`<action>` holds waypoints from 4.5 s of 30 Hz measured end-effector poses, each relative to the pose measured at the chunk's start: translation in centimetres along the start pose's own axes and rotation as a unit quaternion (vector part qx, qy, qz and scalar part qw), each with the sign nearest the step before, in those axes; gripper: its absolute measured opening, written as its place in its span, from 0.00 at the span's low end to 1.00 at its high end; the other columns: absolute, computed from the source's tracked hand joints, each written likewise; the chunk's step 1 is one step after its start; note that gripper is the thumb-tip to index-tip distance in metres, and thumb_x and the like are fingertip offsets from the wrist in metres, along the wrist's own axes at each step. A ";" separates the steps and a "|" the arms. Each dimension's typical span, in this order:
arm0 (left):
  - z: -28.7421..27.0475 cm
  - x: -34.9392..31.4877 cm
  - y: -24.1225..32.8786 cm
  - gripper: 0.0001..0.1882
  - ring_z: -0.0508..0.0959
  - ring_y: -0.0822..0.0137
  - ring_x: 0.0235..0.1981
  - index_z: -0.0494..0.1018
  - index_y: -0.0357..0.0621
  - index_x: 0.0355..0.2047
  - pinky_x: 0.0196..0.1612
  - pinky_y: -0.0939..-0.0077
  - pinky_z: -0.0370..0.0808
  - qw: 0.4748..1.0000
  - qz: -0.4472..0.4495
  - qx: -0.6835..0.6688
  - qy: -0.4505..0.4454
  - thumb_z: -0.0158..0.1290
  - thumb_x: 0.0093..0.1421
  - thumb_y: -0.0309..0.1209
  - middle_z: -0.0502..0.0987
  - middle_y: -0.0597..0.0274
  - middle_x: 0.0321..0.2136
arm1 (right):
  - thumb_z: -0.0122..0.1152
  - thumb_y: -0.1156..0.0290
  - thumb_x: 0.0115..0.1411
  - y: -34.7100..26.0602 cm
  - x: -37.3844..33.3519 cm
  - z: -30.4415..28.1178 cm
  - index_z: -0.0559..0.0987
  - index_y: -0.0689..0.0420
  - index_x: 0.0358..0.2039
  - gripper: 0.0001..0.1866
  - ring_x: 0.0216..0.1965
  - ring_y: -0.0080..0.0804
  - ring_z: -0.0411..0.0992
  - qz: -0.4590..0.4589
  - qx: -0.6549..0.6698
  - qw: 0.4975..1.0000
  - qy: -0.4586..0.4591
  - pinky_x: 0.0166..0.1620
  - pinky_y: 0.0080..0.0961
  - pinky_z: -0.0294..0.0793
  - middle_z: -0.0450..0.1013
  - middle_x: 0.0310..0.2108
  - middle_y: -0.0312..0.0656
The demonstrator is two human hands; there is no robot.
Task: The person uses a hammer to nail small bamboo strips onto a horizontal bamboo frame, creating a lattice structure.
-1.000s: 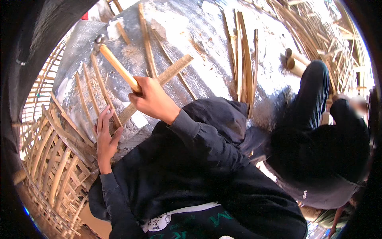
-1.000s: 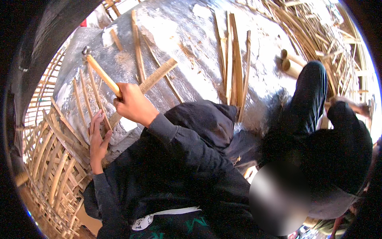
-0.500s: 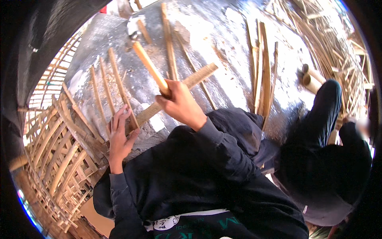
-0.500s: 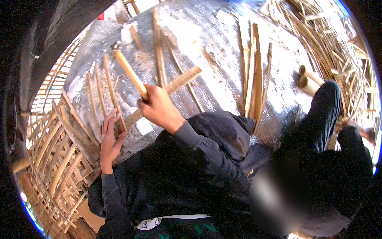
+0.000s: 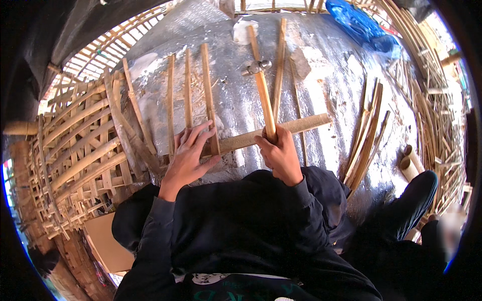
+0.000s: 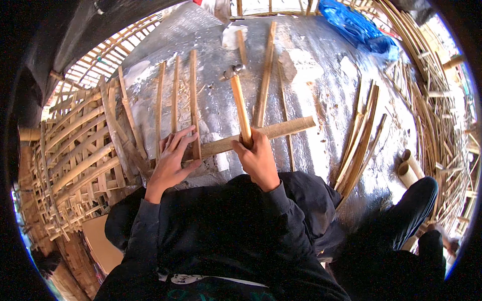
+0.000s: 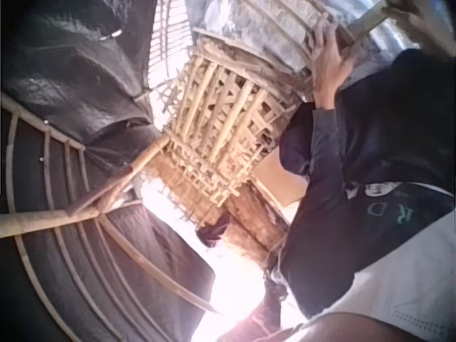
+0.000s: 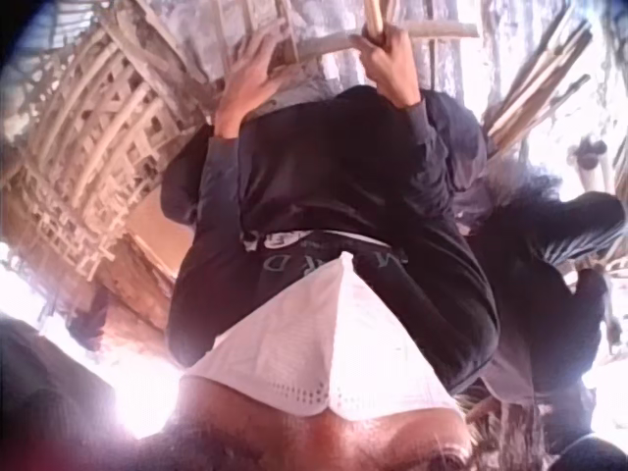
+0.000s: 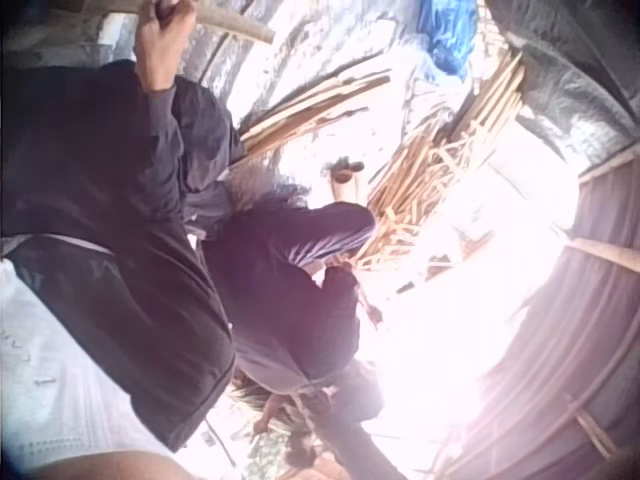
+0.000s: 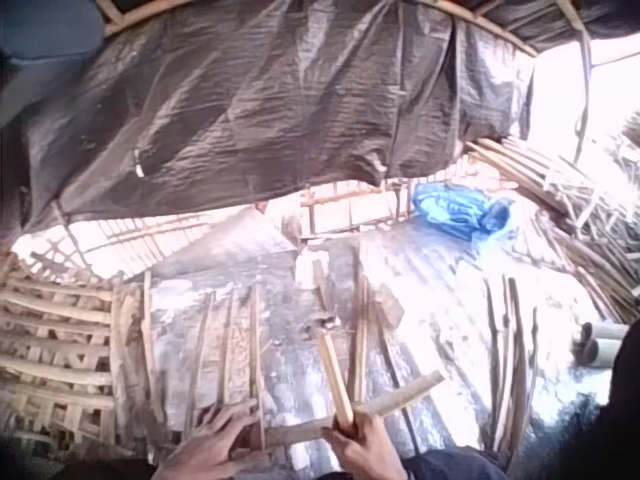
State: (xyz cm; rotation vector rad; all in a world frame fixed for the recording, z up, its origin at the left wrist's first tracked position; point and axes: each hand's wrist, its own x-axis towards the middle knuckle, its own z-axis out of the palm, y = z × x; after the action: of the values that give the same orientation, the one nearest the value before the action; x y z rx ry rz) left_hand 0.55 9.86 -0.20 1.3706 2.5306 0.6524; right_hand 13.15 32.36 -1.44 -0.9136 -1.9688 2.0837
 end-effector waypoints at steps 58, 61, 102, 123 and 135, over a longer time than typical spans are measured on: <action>1.5 -1.0 -2.2 0.35 0.63 0.53 0.65 0.63 0.49 0.63 0.69 0.50 0.49 1.000 0.007 -0.006 0.016 0.50 0.65 0.58 0.60 0.60 0.64 | 0.46 0.68 0.71 -1.1 1.2 -2.0 0.61 0.57 0.19 0.20 0.06 0.25 0.52 -0.113 0.501 0.472 -0.716 0.12 0.29 0.50 0.53 0.08 0.34; 1.6 -1.2 -2.0 0.35 0.63 0.54 0.65 0.63 0.48 0.63 0.69 0.50 0.49 1.000 0.006 -0.012 0.019 0.50 0.65 0.59 0.60 0.61 0.64 | 0.47 0.71 0.69 -1.3 0.9 -1.9 0.58 0.56 0.15 0.23 0.06 0.26 0.49 -0.062 0.483 0.508 -0.711 0.13 0.33 0.45 0.52 0.08 0.34; 6.4 -23.3 10.1 0.26 0.75 0.49 0.50 0.72 0.45 0.59 0.58 0.50 0.67 0.996 -0.056 0.042 -0.058 0.47 0.67 0.47 0.77 0.54 0.49 | 0.62 0.66 0.66 2.5 -9.8 2.3 0.71 0.50 0.31 0.09 0.09 0.13 0.47 0.001 0.158 0.985 -0.074 0.13 0.17 0.43 0.52 0.12 0.23; 8.5 -9.4 -11.4 0.15 0.83 0.52 0.34 0.83 0.40 0.36 0.38 0.61 0.77 0.882 -0.333 -0.091 0.321 0.65 0.49 0.34 0.84 0.49 0.31 | 0.60 0.66 0.67 1.4 -8.1 0.0 0.63 0.50 0.22 0.18 0.09 0.15 0.48 0.004 0.174 0.983 -0.058 0.13 0.20 0.42 0.52 0.11 0.25; 10.8 -6.8 -7.0 0.10 0.74 0.46 0.53 0.82 0.52 0.37 0.52 0.33 0.66 0.869 -0.379 0.092 0.304 0.61 0.54 0.35 0.81 0.55 0.42 | 0.58 0.66 0.68 1.8 -6.2 -2.0 0.63 0.50 0.21 0.19 0.08 0.16 0.48 0.004 0.249 0.966 -0.073 0.11 0.20 0.43 0.52 0.10 0.26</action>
State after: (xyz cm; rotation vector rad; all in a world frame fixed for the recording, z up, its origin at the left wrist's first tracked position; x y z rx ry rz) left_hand 3.01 3.99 -13.35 0.0683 3.3304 0.7468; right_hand 19.72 30.82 -0.96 -0.6798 -1.3735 2.5365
